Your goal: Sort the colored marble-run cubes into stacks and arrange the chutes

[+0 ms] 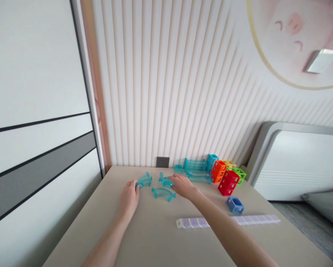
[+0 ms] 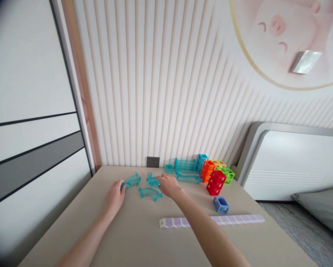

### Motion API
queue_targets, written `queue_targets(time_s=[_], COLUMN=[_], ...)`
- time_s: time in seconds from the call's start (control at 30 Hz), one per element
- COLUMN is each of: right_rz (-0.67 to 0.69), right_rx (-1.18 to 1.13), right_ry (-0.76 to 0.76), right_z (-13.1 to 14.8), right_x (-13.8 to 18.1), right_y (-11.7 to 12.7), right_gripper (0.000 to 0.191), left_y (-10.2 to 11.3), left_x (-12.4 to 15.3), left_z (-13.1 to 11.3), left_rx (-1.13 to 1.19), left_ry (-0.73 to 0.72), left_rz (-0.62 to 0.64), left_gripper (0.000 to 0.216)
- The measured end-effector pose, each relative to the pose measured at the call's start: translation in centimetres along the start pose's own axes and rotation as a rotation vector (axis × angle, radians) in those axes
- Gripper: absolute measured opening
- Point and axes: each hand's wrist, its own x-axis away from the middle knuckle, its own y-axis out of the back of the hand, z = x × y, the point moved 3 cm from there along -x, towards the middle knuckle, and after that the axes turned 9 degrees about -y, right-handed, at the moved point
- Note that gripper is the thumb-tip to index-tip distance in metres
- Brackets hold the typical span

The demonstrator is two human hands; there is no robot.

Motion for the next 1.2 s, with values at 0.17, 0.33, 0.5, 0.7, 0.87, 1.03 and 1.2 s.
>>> queue_targets(time_s=[0.17,0.33,0.5,0.7,0.87,1.03,1.2], right_rz=[-0.004,-0.049,-0.126,-0.176,-0.172,-0.127,-0.064], right_rx=[0.001,0.039,0.111,0.178,0.198,0.171,0.063], right_ry=[0.071,0.088,0.107,0.159,0.155,0.131,0.062], right_z=[4.2,6.0,6.7,6.8,5.2,3.9,3.9], right_x=[-3.3,-5.7,-6.2,-5.7,-5.6,-5.4,-5.3], right_y=[0.1,0.3,0.5,0.2,0.4,0.4,0.1], right_gripper=[0.043,0.034,0.027,0.031,0.036,0.042,0.039], left_y=[0.3,0.7,0.9,0.9,1.0,1.0,0.9], left_x=[-0.6,-1.1,-1.4,-1.3,-1.3,-1.4,-1.1], left_z=[1.6,3.6,4.6,5.0,5.8,6.0,5.1], left_rx=[0.041,0.050,0.045,0.042,0.014,-0.009,-0.033], left_ry=[0.024,0.079,0.127,0.153,0.221,0.236,0.196], left_rz=[-0.042,-0.079,-0.097,-0.108,-0.122,-0.110,-0.065], left_gripper=[0.026,0.026,0.024,0.010,0.013,0.022,0.036])
